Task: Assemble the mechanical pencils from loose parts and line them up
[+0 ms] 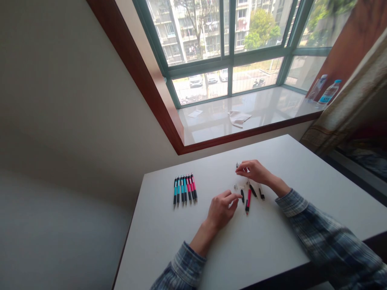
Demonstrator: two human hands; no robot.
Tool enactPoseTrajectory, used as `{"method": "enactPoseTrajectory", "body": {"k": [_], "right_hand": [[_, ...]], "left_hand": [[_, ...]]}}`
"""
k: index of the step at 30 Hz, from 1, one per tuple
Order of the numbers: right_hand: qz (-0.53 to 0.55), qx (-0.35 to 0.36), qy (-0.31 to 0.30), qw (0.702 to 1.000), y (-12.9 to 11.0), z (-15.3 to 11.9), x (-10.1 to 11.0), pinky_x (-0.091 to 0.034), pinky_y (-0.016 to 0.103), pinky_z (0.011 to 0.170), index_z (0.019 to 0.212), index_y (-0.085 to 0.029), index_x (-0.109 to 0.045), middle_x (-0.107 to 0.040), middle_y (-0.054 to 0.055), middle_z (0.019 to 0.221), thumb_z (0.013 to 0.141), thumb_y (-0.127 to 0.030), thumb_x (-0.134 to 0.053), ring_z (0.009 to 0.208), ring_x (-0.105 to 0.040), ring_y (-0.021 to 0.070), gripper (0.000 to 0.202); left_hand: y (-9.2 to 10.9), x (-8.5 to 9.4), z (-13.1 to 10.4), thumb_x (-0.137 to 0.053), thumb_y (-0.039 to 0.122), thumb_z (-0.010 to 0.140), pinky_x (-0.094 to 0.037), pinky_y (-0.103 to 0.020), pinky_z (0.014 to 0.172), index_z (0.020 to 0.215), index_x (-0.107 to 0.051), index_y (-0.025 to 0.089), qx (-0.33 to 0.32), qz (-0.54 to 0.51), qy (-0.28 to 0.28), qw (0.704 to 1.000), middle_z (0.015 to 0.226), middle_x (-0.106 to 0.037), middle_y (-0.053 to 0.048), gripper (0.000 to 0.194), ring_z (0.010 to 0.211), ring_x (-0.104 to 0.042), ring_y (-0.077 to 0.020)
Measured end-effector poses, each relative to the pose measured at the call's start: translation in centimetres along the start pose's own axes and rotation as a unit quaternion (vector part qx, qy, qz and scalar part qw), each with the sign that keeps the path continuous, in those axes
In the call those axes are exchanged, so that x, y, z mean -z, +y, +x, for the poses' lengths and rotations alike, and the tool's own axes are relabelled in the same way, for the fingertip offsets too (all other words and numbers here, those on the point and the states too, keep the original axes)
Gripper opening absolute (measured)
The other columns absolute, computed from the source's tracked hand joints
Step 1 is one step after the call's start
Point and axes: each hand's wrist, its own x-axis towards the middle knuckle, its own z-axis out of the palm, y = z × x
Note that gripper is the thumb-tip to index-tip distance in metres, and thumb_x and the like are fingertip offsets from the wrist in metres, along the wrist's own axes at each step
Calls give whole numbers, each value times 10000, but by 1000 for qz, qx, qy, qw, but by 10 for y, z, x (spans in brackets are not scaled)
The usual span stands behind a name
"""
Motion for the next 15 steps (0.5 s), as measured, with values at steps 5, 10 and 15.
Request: {"method": "enactPoseTrajectory", "body": {"k": [5, 10, 15], "right_hand": [[-2, 21, -22, 1000, -8, -3, -3, -455, 263, 650, 892, -214, -805, -729, 23, 764, 915, -328, -685, 659, -609, 149, 168], [0, 42, -5, 999, -6, -4, -6, -450, 251, 632, 881, -200, -792, -718, 20, 739, 915, -291, -689, 639, -603, 140, 142], [3, 42, -13, 999, -5, -5, -7, -455, 249, 635, 888, -204, -797, -704, 8, 720, 903, -270, -697, 635, -605, 137, 121]], "left_hand": [[5, -3, 2, -600, 268, 981, -488, -270, 674, 1100, -764, 298, -11, 36, 27, 999, 847, -686, -29, 205, 724, -635, -155], [20, -13, 7, -639, 313, 965, -489, -286, 706, 953, -758, 236, -18, 94, 90, 991, 819, -696, -34, 142, 771, -658, -177], [39, -33, 14, -701, 380, 910, -480, -298, 658, 907, -735, 220, -22, 122, 75, 989, 821, -691, -49, 163, 752, -648, -200]]}}
